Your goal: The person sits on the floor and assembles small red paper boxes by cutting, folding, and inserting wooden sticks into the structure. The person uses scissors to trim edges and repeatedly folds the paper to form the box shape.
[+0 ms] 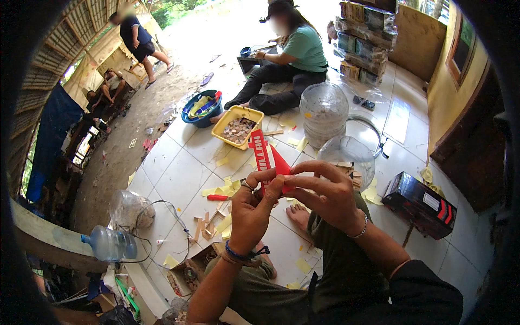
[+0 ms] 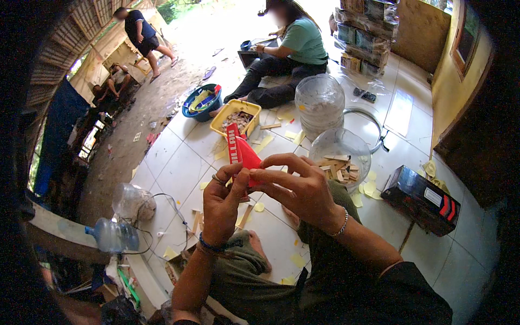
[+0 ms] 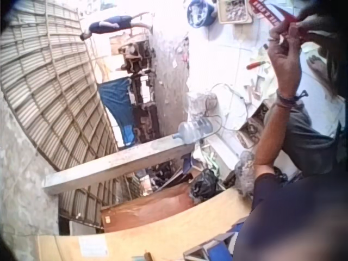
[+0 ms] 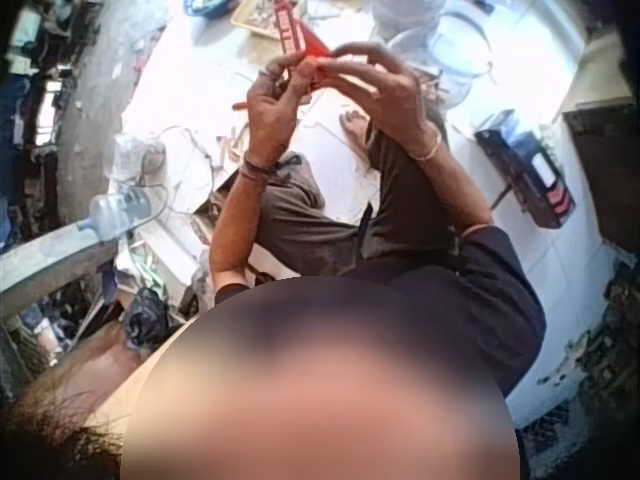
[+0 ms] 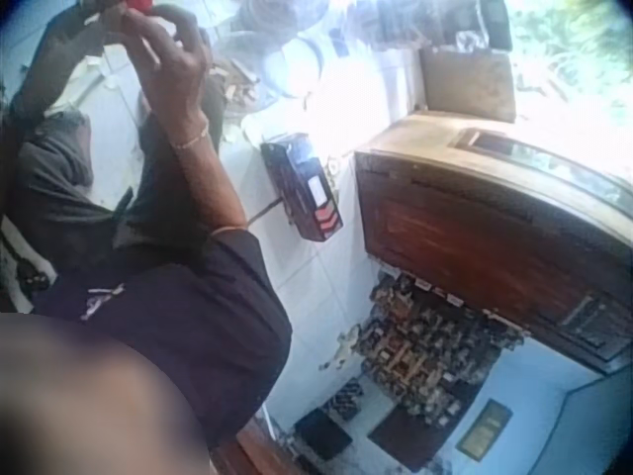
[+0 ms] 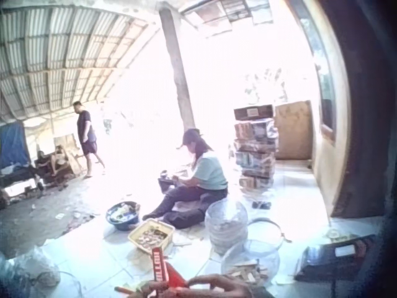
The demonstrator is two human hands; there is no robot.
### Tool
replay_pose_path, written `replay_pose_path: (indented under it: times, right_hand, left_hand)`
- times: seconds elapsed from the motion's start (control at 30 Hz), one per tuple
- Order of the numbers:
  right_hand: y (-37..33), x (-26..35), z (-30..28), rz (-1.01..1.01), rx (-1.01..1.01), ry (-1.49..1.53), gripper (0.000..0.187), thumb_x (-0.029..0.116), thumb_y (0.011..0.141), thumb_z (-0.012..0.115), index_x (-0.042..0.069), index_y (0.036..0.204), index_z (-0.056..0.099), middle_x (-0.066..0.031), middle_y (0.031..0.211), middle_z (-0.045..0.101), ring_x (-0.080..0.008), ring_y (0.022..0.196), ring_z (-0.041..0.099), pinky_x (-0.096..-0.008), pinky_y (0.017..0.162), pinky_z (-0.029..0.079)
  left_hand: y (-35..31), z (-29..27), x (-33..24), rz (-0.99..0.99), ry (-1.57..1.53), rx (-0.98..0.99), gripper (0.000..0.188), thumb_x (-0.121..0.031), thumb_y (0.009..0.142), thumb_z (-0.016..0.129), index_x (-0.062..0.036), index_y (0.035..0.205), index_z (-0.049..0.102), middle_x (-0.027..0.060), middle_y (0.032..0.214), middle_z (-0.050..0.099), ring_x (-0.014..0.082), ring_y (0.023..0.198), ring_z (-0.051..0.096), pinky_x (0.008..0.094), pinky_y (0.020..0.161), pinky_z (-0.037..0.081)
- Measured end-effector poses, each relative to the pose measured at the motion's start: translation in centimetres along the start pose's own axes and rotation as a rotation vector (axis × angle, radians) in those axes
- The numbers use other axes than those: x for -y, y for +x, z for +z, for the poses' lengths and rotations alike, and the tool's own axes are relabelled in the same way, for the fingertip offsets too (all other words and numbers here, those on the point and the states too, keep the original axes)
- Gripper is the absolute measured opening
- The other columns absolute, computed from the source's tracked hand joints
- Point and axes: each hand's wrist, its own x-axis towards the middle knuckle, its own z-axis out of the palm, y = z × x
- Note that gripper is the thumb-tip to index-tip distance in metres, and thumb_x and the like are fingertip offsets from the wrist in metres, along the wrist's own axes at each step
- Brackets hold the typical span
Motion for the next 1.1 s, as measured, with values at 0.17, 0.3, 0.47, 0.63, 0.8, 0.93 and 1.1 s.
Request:
replay_pose_path:
  times: [0.17, 0.3, 0.47, 0.63, 0.8, 0.93, 1.1]
  right_hand:
    - [-0.3, 0.1, 0.8, 0.388, -0.084, 0.426, 0.018, 0.008, 0.090, 0.074, 0.004, 0.107, 0.073, -0.0067, 0.104, 0.073, -0.0132, 0.093, 0.071, -0.0262, 0.070, 0.057]
    - [-0.6, 0.7, 1.4, 0.479, -0.095, 0.627, 0.017, 0.005, 0.095, 0.068, 0.001, 0.112, 0.067, -0.0051, 0.099, 0.071, -0.0078, 0.085, 0.065, -0.0233, 0.072, 0.053]
    - [-0.5, 1.0, 1.6, 0.610, -0.027, 0.785, 0.023, 0.019, 0.099, 0.066, 0.003, 0.115, 0.069, -0.0012, 0.095, 0.070, -0.0040, 0.077, 0.058, -0.0205, 0.064, 0.047]
    - [-0.4, 1.3, 1.7, 0.680, -0.027, 0.935, 0.024, 0.022, 0.099, 0.066, 0.003, 0.114, 0.068, -0.0011, 0.093, 0.068, -0.0038, 0.076, 0.056, -0.0202, 0.064, 0.046]
    - [-0.4, 0.9, 1.7, 0.737, 0.016, 1.048, 0.024, 0.021, 0.099, 0.066, 0.002, 0.113, 0.068, -0.0017, 0.093, 0.068, -0.0055, 0.078, 0.056, -0.0213, 0.068, 0.047]
    - [-0.6, 0.5, 1.9, 0.718, 0.041, 1.010, 0.024, 0.020, 0.099, 0.067, 0.001, 0.114, 0.069, -0.0021, 0.095, 0.069, -0.0061, 0.080, 0.057, -0.0216, 0.070, 0.048]
    - [-0.7, 0.5, 1.7, 0.695, 0.055, 0.984, 0.024, 0.019, 0.099, 0.066, 0.001, 0.115, 0.069, -0.0041, 0.100, 0.072, -0.0071, 0.085, 0.061, -0.0222, 0.073, 0.049]
  left_hand:
    - [0.6, 0.6, 0.8, 0.226, 0.063, -0.021, 0.028, -0.012, 0.096, 0.069, -0.0022, 0.121, 0.060, 0.0069, 0.108, 0.068, 0.0126, 0.095, 0.068, 0.0256, 0.082, 0.056]
    - [0.6, 1.2, 1.3, 0.214, -0.036, -0.101, 0.035, -0.006, 0.088, 0.078, -0.0022, 0.118, 0.061, 0.0039, 0.105, 0.059, 0.0083, 0.090, 0.062, 0.0213, 0.079, 0.052]
    - [0.6, 1.2, 0.9, 0.278, -0.025, -0.166, 0.030, -0.005, 0.086, 0.079, -0.0036, 0.111, 0.064, 0.0025, 0.107, 0.053, 0.0082, 0.092, 0.060, 0.0199, 0.079, 0.050]
    - [0.4, 1.1, 0.1, 0.366, 0.080, -0.213, 0.025, -0.003, 0.085, 0.080, -0.0033, 0.107, 0.067, 0.0030, 0.106, 0.051, 0.0096, 0.092, 0.059, 0.0211, 0.079, 0.051]
    - [0.1, 1.1, -0.4, 0.459, 0.156, -0.190, 0.027, 0.001, 0.084, 0.079, -0.0031, 0.108, 0.067, 0.0046, 0.107, 0.051, 0.0120, 0.095, 0.060, 0.0238, 0.078, 0.053]
    - [0.0, 0.7, -0.4, 0.540, 0.354, -0.171, 0.027, 0.004, 0.084, 0.078, -0.0032, 0.107, 0.068, 0.0061, 0.109, 0.052, 0.0132, 0.097, 0.061, 0.0249, 0.079, 0.054]
    - [0.2, 0.4, -0.4, 0.508, 0.228, -0.157, 0.025, 0.004, 0.085, 0.077, -0.0030, 0.107, 0.068, 0.0062, 0.109, 0.052, 0.0138, 0.098, 0.061, 0.0249, 0.080, 0.054]
